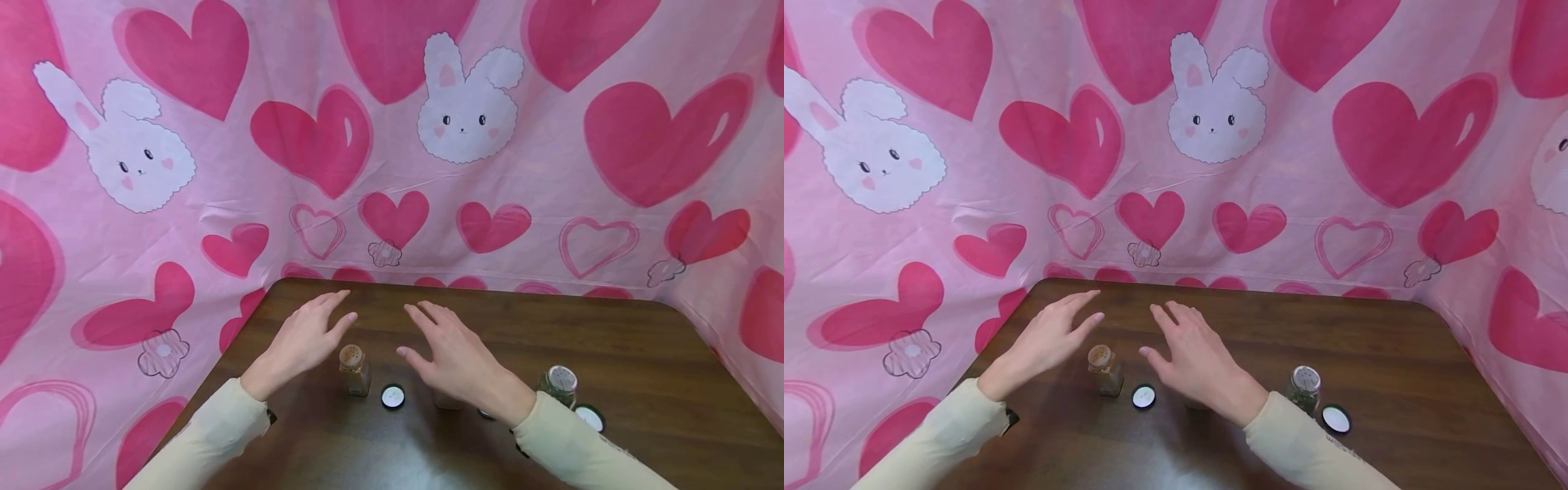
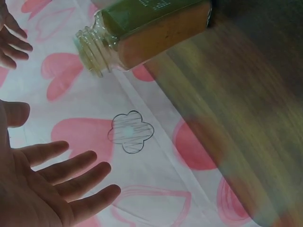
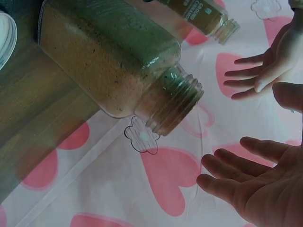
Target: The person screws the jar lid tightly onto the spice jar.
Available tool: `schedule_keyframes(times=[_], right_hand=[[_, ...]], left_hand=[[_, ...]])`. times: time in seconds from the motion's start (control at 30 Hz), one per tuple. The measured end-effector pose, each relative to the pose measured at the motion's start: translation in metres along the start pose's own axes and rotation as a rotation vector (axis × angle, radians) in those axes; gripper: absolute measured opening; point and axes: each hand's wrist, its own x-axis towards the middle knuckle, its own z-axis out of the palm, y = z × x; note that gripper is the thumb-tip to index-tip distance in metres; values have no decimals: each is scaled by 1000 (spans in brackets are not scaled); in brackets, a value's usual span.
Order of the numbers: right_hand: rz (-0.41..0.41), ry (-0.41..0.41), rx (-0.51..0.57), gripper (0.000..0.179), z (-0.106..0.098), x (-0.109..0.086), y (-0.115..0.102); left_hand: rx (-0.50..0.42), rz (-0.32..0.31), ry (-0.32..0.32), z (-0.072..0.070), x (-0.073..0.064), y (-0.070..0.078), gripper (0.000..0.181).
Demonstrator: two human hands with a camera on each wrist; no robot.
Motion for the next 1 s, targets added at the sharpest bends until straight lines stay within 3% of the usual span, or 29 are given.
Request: schedule_keyframes(times=[0.33, 0.6, 1.0], right_hand=[[11, -49, 28, 72, 5, -2, -2], [4, -67, 73, 70, 10, -4, -6], [8, -107, 96, 69, 18, -6, -8]], left_hand=[[-23, -14, -41, 5, -7, -6, 59], [-20, -1, -26, 8, -14, -9, 57], [-7, 1, -84, 9, -21, -11, 70]])
